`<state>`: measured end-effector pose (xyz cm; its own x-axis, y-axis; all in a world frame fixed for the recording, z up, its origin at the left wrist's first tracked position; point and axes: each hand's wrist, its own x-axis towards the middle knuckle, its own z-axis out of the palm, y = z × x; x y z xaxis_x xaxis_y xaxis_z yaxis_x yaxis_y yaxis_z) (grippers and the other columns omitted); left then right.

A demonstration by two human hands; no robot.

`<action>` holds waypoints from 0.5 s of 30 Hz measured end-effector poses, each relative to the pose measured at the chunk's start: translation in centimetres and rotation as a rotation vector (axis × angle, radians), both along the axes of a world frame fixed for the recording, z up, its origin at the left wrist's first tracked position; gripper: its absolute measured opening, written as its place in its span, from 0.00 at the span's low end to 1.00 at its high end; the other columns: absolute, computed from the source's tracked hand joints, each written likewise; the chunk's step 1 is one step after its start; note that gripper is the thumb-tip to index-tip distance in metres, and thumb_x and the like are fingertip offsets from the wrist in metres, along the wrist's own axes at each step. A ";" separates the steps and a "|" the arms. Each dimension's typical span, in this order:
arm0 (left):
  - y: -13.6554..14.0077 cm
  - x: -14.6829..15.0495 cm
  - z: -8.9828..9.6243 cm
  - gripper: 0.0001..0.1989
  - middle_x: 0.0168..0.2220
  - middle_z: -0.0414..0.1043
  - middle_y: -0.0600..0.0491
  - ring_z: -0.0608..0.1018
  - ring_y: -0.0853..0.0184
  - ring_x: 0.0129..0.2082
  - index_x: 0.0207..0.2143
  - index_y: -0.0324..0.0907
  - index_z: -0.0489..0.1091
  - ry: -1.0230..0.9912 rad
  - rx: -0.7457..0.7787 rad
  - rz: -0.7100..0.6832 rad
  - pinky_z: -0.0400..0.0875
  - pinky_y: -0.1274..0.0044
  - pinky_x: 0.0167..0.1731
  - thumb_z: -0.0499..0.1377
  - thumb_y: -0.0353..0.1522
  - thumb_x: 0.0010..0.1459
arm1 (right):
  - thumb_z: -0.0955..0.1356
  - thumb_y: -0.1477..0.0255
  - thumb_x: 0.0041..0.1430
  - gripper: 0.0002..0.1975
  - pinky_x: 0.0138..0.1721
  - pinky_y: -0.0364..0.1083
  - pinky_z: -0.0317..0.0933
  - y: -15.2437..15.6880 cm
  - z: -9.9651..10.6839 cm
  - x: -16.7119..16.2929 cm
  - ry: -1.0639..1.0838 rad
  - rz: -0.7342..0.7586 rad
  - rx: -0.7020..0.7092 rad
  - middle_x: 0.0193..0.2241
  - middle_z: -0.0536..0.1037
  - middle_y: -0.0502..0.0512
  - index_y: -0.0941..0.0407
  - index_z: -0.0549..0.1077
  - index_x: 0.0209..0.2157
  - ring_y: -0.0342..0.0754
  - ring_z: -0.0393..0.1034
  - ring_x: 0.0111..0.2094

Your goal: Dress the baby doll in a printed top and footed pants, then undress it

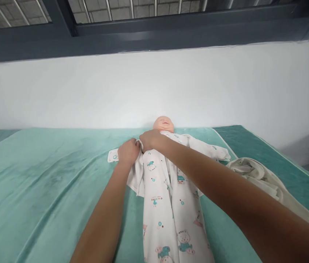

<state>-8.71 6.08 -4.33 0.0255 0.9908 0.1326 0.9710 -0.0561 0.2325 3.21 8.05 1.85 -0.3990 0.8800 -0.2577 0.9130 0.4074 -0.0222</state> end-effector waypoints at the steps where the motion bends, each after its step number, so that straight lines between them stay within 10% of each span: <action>1: 0.0 -0.1 0.0 0.19 0.44 0.78 0.43 0.79 0.54 0.44 0.40 0.43 0.70 0.000 0.005 0.007 0.68 0.68 0.38 0.42 0.38 0.66 | 0.73 0.73 0.44 0.10 0.41 0.58 0.64 -0.2 0.2 0.1 -0.010 -0.001 0.006 0.32 0.80 0.64 0.58 0.76 0.32 0.64 0.76 0.40; 15: -0.5 -1.8 -1.0 0.17 0.42 0.78 0.47 0.78 0.56 0.43 0.41 0.46 0.70 -0.185 -0.051 0.118 0.66 0.72 0.34 0.43 0.40 0.66 | 0.70 0.68 0.53 0.20 0.31 0.46 0.61 -2.0 1.6 1.2 -0.032 0.160 -0.043 0.45 0.79 0.59 0.55 0.73 0.49 0.53 0.75 0.38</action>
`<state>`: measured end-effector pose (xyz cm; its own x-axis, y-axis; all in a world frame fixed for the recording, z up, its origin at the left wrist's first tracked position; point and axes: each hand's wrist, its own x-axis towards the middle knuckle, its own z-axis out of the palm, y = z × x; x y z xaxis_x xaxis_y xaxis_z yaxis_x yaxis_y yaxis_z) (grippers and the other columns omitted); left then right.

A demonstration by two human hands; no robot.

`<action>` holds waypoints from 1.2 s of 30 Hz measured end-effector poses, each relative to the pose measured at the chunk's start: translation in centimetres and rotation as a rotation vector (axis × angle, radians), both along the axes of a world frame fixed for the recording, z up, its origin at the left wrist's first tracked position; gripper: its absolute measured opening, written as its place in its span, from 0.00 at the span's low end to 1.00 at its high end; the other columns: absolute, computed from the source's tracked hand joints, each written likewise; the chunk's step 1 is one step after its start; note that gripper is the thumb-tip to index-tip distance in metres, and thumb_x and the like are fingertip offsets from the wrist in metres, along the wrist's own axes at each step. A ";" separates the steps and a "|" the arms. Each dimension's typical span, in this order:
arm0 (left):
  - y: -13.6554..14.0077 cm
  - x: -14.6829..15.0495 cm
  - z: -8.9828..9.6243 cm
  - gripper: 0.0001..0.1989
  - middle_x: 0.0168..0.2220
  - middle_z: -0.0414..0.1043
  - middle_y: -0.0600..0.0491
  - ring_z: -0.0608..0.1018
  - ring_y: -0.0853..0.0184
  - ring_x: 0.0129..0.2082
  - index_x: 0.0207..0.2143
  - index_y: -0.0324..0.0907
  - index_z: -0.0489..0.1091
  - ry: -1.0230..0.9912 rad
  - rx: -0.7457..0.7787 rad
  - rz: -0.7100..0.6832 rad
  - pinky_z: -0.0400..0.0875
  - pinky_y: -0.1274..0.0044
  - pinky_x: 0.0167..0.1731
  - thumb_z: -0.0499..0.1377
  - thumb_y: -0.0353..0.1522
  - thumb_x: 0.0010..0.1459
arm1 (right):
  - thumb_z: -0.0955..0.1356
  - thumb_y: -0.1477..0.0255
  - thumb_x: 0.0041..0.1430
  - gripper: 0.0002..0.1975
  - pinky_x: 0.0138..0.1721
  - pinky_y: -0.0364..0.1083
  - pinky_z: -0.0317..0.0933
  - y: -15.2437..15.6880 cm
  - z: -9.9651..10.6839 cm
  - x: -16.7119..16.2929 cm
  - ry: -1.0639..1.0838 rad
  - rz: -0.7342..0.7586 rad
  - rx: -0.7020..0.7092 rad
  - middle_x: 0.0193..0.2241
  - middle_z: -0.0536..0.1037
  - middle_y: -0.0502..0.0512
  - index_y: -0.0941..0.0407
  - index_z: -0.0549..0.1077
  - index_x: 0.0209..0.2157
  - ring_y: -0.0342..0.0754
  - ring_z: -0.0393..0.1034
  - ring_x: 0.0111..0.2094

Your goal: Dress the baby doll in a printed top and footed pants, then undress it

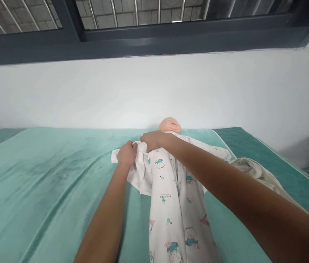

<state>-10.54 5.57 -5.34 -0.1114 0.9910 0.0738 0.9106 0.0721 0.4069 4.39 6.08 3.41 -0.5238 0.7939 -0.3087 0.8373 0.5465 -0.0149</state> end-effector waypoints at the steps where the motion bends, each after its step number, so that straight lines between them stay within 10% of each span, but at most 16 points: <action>1: 0.0 0.1 0.0 0.17 0.42 0.78 0.47 0.78 0.55 0.43 0.41 0.45 0.70 -0.002 -0.004 0.005 0.65 0.72 0.34 0.43 0.40 0.66 | 0.70 0.68 0.53 0.20 0.31 0.46 0.61 0.1 -0.1 -0.3 0.005 0.028 -0.008 0.44 0.79 0.58 0.54 0.73 0.49 0.52 0.75 0.37; 19: -1.5 -2.4 -0.5 0.14 0.43 0.77 0.45 0.78 0.55 0.44 0.39 0.45 0.71 0.088 -0.010 -0.002 0.66 0.70 0.35 0.46 0.36 0.64 | 0.64 0.72 0.61 0.10 0.31 0.46 0.56 -1.8 2.8 2.2 -0.058 0.023 0.261 0.40 0.78 0.59 0.54 0.75 0.42 0.52 0.73 0.35; 28: -1.9 -1.2 -0.7 0.10 0.46 0.74 0.47 0.72 0.55 0.51 0.46 0.44 0.65 0.277 0.321 -0.171 0.64 0.65 0.48 0.53 0.34 0.62 | 0.64 0.68 0.62 0.11 0.35 0.46 0.59 -1.0 0.2 -0.4 0.068 0.050 0.195 0.43 0.78 0.57 0.50 0.73 0.46 0.52 0.73 0.42; 36: -1.5 -1.1 -0.7 0.11 0.49 0.71 0.44 0.71 0.55 0.52 0.46 0.42 0.63 0.357 0.206 -0.155 0.64 0.65 0.49 0.48 0.29 0.62 | 0.63 0.64 0.64 0.22 0.45 0.48 0.63 -1.2 -0.1 1.9 0.266 -0.042 0.188 0.56 0.73 0.58 0.51 0.67 0.59 0.54 0.68 0.55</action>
<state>-11.67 4.05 -5.99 0.1059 0.9545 0.2789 0.9904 -0.1263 0.0561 6.25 4.90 3.30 -0.5321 0.8466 -0.0116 0.8393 0.5256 -0.1388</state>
